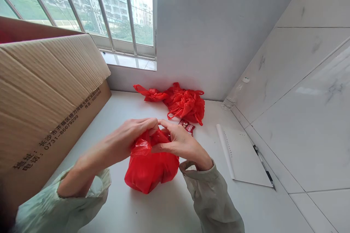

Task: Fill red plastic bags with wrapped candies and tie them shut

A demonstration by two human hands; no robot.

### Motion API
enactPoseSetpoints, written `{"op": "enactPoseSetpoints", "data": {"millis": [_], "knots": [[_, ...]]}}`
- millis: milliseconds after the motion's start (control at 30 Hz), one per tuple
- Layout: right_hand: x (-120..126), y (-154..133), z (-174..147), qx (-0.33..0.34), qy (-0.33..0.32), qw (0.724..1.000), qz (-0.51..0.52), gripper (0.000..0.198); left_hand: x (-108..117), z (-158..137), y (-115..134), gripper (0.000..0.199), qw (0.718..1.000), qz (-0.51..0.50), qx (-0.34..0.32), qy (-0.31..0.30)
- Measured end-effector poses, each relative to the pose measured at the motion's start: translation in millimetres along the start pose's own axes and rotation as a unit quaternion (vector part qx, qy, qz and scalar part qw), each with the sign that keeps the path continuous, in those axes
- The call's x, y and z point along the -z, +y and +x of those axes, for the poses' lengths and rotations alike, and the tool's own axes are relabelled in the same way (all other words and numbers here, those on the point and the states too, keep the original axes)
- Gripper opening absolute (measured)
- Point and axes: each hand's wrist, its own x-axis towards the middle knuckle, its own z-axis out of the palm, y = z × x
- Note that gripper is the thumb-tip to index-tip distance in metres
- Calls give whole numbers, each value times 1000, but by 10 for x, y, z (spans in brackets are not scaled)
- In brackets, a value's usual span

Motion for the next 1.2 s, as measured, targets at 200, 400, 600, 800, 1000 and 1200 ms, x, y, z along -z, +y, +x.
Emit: {"op": "enactPoseSetpoints", "data": {"millis": [200, 400, 600, 800, 1000, 1200], "knots": [[35, 52, 11, -42, 33, 983, 174, 45, -61, 47, -64, 29, 985, 121, -4, 120], [54, 136, 70, -36, 18, 988, 151, 31, -65, 48, -91, 31, 976, 166, -30, 137], [39, 115, 66, -28, -3, 995, 100, 35, -54, 45, -106, 34, 993, 74, -26, 85], [-9, 105, 117, 46, 74, 995, 40, 18, 87, -2, -117, 33, 1000, -5, 13, -7], [-31, 76, 103, 42, 127, 987, -89, 25, 159, 13, -99, 31, 989, -108, 84, -64], [-27, 81, 112, -35, 255, 923, -286, 20, 146, 2, -40, 33, 985, 53, 164, -13]]}}
